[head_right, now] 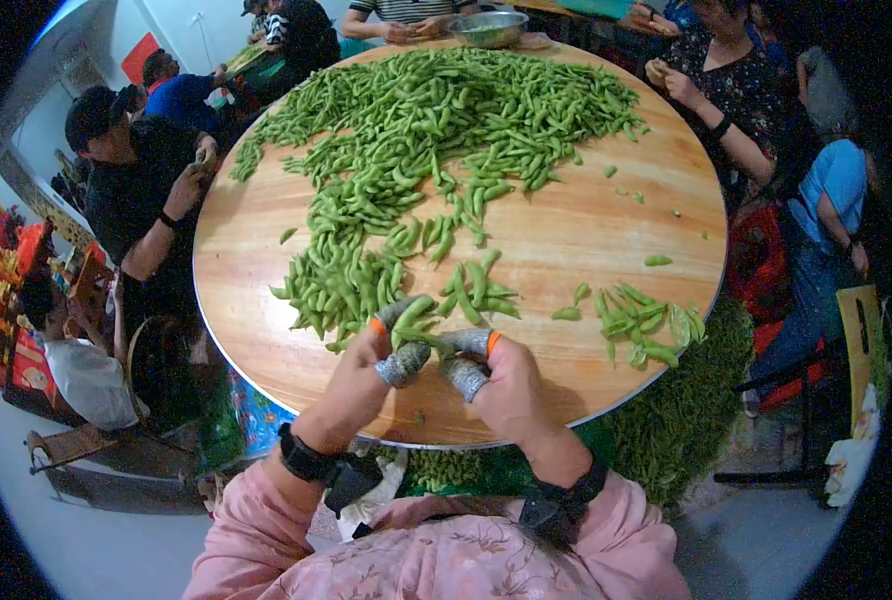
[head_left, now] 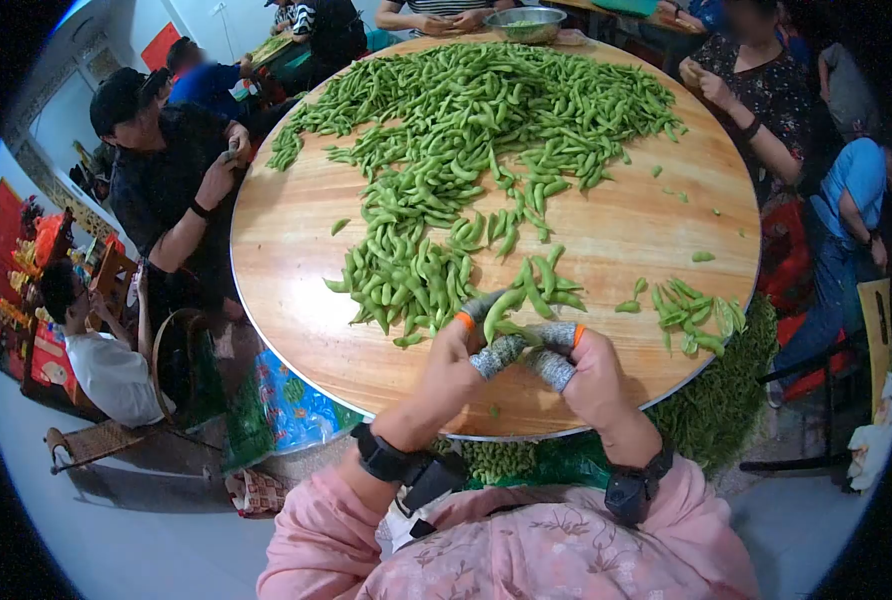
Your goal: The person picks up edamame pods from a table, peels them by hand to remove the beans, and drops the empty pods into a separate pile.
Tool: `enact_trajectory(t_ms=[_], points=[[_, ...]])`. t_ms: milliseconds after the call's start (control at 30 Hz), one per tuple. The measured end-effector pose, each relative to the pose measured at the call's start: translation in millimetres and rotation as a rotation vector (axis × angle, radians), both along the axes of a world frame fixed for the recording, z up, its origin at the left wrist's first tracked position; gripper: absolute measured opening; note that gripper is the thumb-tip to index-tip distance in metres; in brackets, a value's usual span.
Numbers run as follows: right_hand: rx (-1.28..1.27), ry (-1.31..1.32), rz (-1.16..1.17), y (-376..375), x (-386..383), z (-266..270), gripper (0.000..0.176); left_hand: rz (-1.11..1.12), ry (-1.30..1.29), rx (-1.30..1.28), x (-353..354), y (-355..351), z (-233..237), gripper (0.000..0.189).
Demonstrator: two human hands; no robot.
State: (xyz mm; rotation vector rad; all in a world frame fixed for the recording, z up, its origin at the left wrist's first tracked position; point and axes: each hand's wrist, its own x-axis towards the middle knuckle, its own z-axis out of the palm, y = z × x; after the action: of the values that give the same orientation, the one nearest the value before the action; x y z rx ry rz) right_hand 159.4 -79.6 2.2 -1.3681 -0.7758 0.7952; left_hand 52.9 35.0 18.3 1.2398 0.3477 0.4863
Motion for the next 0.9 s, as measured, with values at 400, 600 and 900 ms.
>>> enact_trajectory(t_ms=[400, 600, 900], points=[[-0.143, -0.799, -0.017, -17.9, 8.4, 28.6, 0.023, -0.227, 0.593, 1.072, -17.2, -7.4, 32.0, 0.024], [-0.024, -0.003, -0.087, -31.8, -1.2, 20.8, 0.019, -0.152, 0.501, 1.036, -28.5, -23.9, 19.6, 0.017], [-0.007, 0.470, 0.129, -41.5, -3.0, 32.5, 0.008, -0.008, 0.211, 1.457, -33.0, -21.5, 10.7, 0.020]])
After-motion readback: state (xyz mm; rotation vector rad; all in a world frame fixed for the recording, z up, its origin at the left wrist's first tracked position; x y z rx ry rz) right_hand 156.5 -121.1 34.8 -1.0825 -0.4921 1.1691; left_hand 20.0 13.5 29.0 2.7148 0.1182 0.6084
